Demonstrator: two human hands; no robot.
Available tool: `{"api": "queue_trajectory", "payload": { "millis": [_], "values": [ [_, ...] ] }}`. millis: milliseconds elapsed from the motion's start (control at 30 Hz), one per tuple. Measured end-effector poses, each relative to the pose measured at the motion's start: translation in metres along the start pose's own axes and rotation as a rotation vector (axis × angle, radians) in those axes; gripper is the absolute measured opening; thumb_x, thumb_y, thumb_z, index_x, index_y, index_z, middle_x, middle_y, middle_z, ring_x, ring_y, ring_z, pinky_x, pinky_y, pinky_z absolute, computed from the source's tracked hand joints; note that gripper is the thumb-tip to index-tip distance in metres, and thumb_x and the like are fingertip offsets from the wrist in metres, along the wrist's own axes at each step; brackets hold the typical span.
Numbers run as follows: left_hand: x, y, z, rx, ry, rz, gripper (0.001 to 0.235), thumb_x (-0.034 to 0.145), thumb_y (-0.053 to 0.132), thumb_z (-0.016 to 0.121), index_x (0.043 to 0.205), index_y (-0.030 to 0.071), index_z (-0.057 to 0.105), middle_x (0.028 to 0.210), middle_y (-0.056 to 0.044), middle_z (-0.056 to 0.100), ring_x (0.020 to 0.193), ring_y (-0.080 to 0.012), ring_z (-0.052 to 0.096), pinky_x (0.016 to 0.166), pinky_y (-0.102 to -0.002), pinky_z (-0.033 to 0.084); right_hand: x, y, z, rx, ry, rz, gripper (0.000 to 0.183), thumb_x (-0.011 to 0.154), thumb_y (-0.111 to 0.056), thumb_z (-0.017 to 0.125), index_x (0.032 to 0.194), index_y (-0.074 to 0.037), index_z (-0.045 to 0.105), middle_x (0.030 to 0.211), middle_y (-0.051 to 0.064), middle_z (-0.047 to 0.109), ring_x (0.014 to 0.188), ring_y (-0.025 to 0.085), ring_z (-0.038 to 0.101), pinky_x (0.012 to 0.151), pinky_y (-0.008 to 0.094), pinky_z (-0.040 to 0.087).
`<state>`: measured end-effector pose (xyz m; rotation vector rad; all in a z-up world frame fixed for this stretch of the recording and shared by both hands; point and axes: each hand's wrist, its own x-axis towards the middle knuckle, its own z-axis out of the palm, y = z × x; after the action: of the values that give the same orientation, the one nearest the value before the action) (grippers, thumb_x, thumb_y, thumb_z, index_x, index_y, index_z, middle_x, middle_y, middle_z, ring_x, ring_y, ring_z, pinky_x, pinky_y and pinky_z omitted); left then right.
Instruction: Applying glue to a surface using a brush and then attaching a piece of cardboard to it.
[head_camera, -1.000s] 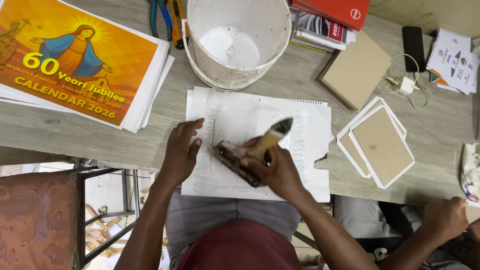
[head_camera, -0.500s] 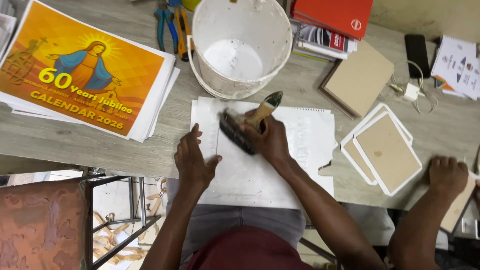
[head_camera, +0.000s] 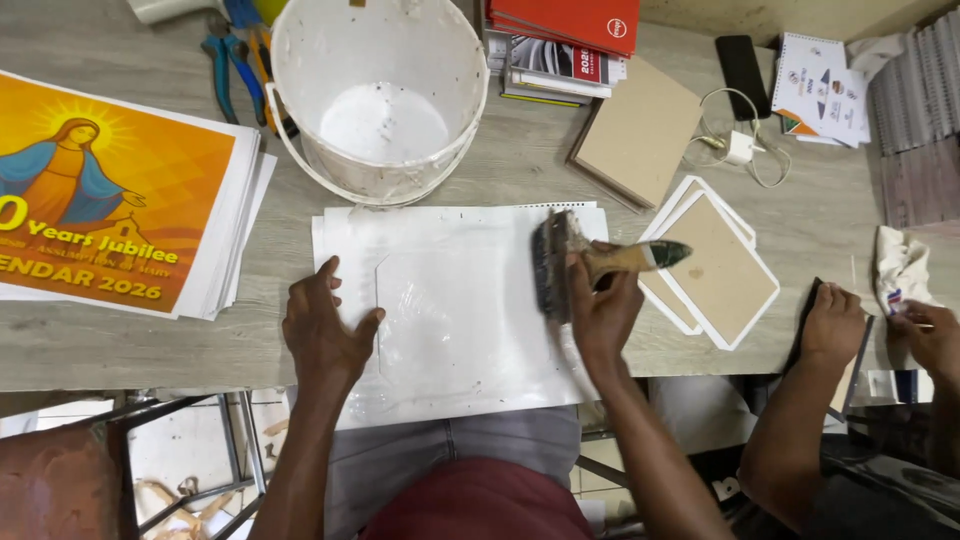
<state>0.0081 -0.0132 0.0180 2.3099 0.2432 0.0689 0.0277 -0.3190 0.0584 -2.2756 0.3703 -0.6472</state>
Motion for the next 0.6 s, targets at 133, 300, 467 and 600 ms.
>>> {"api": "queue_trajectory", "payload": {
  "millis": [133, 300, 467, 600],
  "values": [
    [-0.001, -0.001, 0.001, 0.004, 0.008, 0.012, 0.082, 0.076, 0.018, 0.087, 0.149, 0.006, 0.049, 0.122, -0.012, 0.051, 0.104, -0.0306, 0.058, 0.094, -0.055, 0.041, -0.064, -0.021, -0.005, 0.011, -0.079, 0.165, 0.05, 0.084, -0.032, 0.087, 0.085, 0.008, 0.057, 0.075, 0.031, 0.066, 0.079, 0.045, 0.072, 0.064, 0.056, 0.05],
    [0.0, -0.001, 0.004, 0.003, 0.015, 0.018, 0.075, 0.078, 0.017, 0.087, 0.144, 0.007, 0.053, 0.123, -0.012, 0.05, 0.104, -0.0304, 0.059, 0.094, -0.053, 0.041, -0.054, 0.072, -0.06, -0.178, -0.046, 0.062, 0.057, 0.092, -0.036, 0.084, 0.068, 0.01, 0.061, 0.059, 0.028, 0.057, 0.063, 0.049, 0.062, 0.065, 0.038, 0.048],
    [-0.006, -0.023, 0.014, 0.053, 0.056, 0.115, 0.072, 0.079, 0.029, 0.084, 0.142, 0.01, 0.056, 0.124, -0.013, 0.052, 0.096, -0.0292, 0.064, 0.091, -0.054, 0.044, -0.109, 0.037, -0.052, -0.24, -0.393, -0.759, 0.037, 0.082, -0.013, 0.087, 0.116, -0.013, 0.07, 0.12, 0.011, 0.07, 0.112, 0.032, 0.065, 0.086, 0.042, 0.061],
    [0.0, -0.035, 0.025, 0.106, 0.192, 0.252, 0.071, 0.084, 0.054, 0.075, 0.14, 0.013, 0.06, 0.123, -0.012, 0.055, 0.09, -0.0252, 0.068, 0.081, -0.051, 0.048, -0.122, -0.026, -0.05, 0.141, -0.697, -0.939, 0.023, 0.099, -0.009, 0.072, 0.121, -0.012, 0.065, 0.129, 0.009, 0.072, 0.115, 0.033, 0.072, 0.094, 0.044, 0.061]
  ]
}}
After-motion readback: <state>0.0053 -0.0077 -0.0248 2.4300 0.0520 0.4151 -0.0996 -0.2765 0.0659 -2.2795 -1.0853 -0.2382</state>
